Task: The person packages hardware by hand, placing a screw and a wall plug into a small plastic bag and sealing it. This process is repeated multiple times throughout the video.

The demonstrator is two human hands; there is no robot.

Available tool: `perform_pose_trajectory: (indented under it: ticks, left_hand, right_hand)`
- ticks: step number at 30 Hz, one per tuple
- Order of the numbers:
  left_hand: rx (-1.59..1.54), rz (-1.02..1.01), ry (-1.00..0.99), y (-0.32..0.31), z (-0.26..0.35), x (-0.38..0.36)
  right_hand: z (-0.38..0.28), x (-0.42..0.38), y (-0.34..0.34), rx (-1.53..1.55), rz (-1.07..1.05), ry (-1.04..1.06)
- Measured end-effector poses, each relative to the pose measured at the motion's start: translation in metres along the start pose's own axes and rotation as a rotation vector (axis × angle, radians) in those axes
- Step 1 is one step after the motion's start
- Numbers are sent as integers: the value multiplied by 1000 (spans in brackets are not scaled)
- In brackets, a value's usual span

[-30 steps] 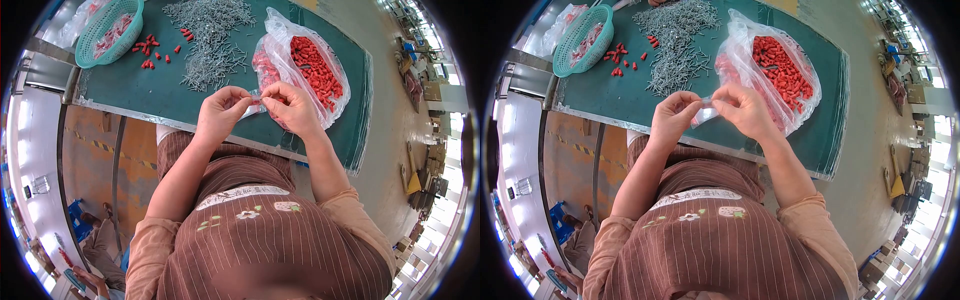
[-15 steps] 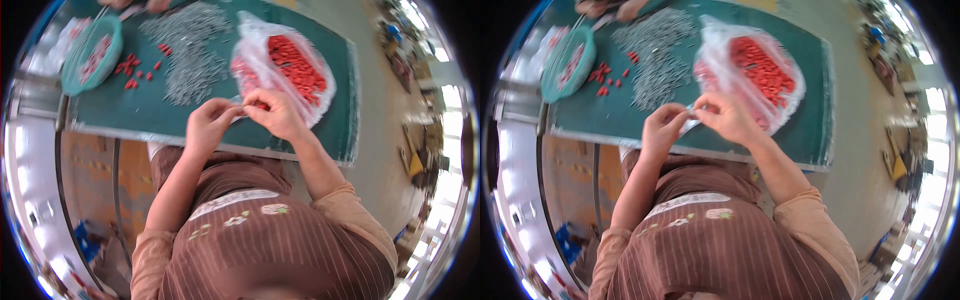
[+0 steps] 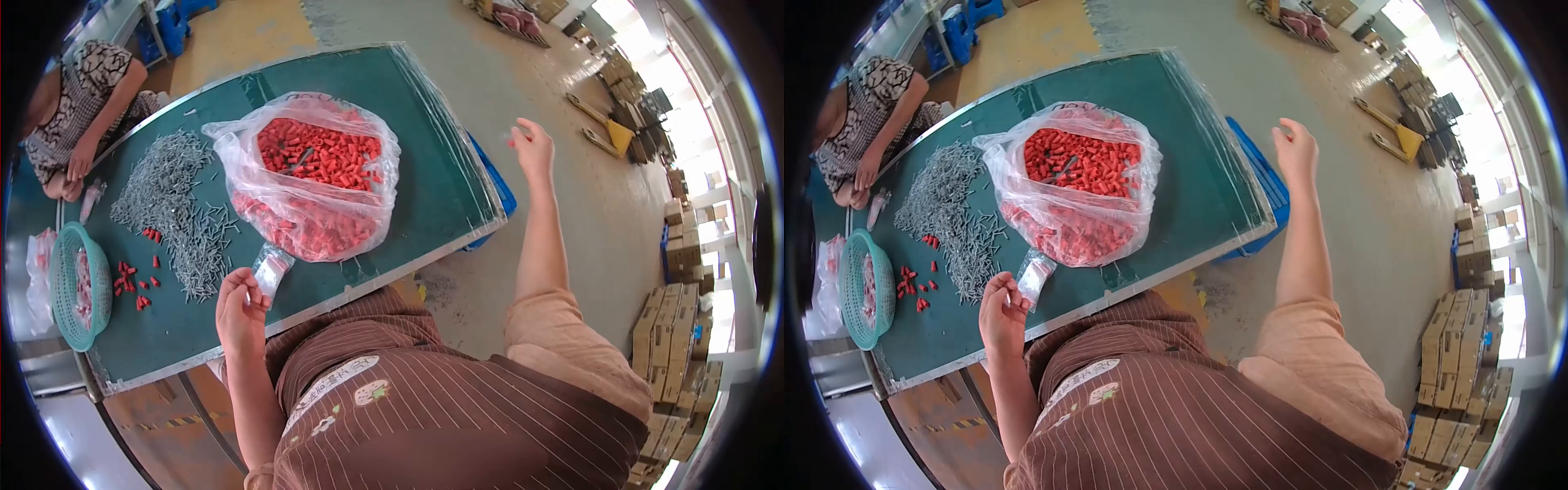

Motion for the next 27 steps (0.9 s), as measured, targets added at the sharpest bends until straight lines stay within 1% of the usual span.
perform_pose_trajectory:
  ticks: [1, 4, 7, 8, 11, 12, 15, 16, 19, 20, 22, 24, 27]
  left_hand:
    - [-4, 3, -4, 1, 0, 0]
    - [-68, 18, 25, -7, -2, -2]
    - [-131, -3, 71, -4, -8, 2]
    - [-159, -13, 77, -4, -9, 3]
    - [-223, -59, 72, -6, -7, -1]
    - [-250, -57, 69, -6, -5, -3]
    - [-350, -81, 70, -15, 2, -10]
    - [-392, -86, 68, -16, 5, -12]
    - [-464, -78, 33, -9, 9, -14]
    - [-468, -56, 15, -5, 10, -14]
    - [-442, -19, -15, -1, 9, -13]
    - [-382, 9, -49, 0, 9, -11]
    - [-332, -19, -114, 3, 6, -5]
  right_hand:
    - [-8, -4, -3, 36, 1, -20]
    - [-61, -43, -27, 491, -338, -126]
    - [-129, -91, -70, 768, -645, -67]
    - [-148, -101, -84, 735, -698, -32]
    - [-200, -118, -130, 572, -667, 276]
    - [-206, -118, -154, 504, -679, 360]
    - [-247, -135, -177, 285, -513, 614]
    - [-255, -141, -184, 118, -575, 626]
    - [-296, -178, -157, 161, -217, 1076]
    - [-303, -193, -154, 228, -391, 1033]
    - [-318, -243, -133, 370, -711, 1026]
    - [-321, -288, -121, 439, -782, 1109]
    - [-316, -317, -130, 363, -725, 1092]
Point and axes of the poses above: each hand's wrist, its own x-axis towards the middle knuckle, its own y-axis out of the back of the hand, z = x × y, the point moved 6 cm from there along x, towards the middle knuckle, and after that the axes turned 12 degrees about -x, right-handed, at the moved point
